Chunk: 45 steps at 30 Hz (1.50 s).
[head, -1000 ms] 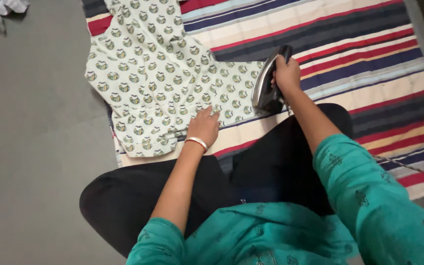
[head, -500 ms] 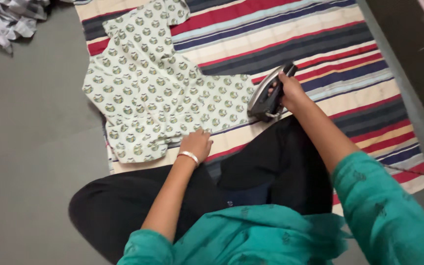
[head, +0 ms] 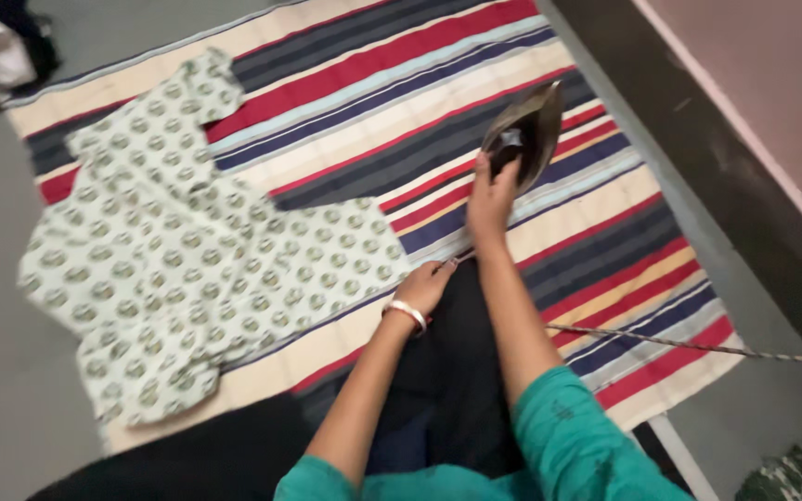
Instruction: The person irons a patterned cloth laid on a striped mat, smoothing it with hands and using an electric iron. The person repeatedly folds and unfolds sections of the cloth while ironing different areas.
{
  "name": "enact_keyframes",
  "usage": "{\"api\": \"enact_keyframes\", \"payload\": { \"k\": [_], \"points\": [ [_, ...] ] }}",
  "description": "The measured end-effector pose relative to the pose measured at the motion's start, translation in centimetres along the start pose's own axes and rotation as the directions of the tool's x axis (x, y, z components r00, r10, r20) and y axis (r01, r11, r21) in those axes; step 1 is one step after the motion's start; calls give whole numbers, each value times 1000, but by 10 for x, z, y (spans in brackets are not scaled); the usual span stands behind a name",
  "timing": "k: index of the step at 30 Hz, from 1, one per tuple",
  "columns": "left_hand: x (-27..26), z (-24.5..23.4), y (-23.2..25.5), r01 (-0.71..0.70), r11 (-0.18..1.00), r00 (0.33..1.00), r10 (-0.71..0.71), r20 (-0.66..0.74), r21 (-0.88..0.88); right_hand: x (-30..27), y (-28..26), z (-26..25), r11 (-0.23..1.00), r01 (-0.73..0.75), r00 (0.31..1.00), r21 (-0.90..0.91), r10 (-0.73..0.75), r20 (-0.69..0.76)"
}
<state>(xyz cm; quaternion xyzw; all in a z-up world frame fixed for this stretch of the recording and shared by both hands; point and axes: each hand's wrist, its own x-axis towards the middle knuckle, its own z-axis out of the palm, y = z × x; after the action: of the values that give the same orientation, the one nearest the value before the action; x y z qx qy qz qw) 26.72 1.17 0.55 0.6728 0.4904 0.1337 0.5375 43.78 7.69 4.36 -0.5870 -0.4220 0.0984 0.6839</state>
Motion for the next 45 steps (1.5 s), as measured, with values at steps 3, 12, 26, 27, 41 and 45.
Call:
{"api": "enact_keyframes", "payload": {
  "k": [3, 12, 26, 27, 41, 45],
  "points": [
    [66, 20, 7, 42, 990, 988, -60, 142, 131, 8, -4, 0, 996, 19, 999, -90, -21, -28],
    [156, 58, -15, 84, 887, 889, -273, 367, 454, 36, 3, -5, 998, -65, 998, 12, 65, -22],
    [144, 56, 70, -200, 843, 942, 25, 335, 500, 43, 60, -24, 983, -120, 979, 140, 140, -148],
    [142, 55, 71, -214, 834, 935, 24, 354, 509, 40, 60, -24, 980, -170, 972, 101, 184, -147],
    [169, 86, 17, 109, 887, 925, 75, 374, -448, 20, 40, -44, 884, -216, 976, -415, 201, -81],
    [134, 52, 25, -163, 986, 972, 152, 177, 47, -2, 23, -53, 820, -176, 982, -544, 188, -35]
  ]
}}
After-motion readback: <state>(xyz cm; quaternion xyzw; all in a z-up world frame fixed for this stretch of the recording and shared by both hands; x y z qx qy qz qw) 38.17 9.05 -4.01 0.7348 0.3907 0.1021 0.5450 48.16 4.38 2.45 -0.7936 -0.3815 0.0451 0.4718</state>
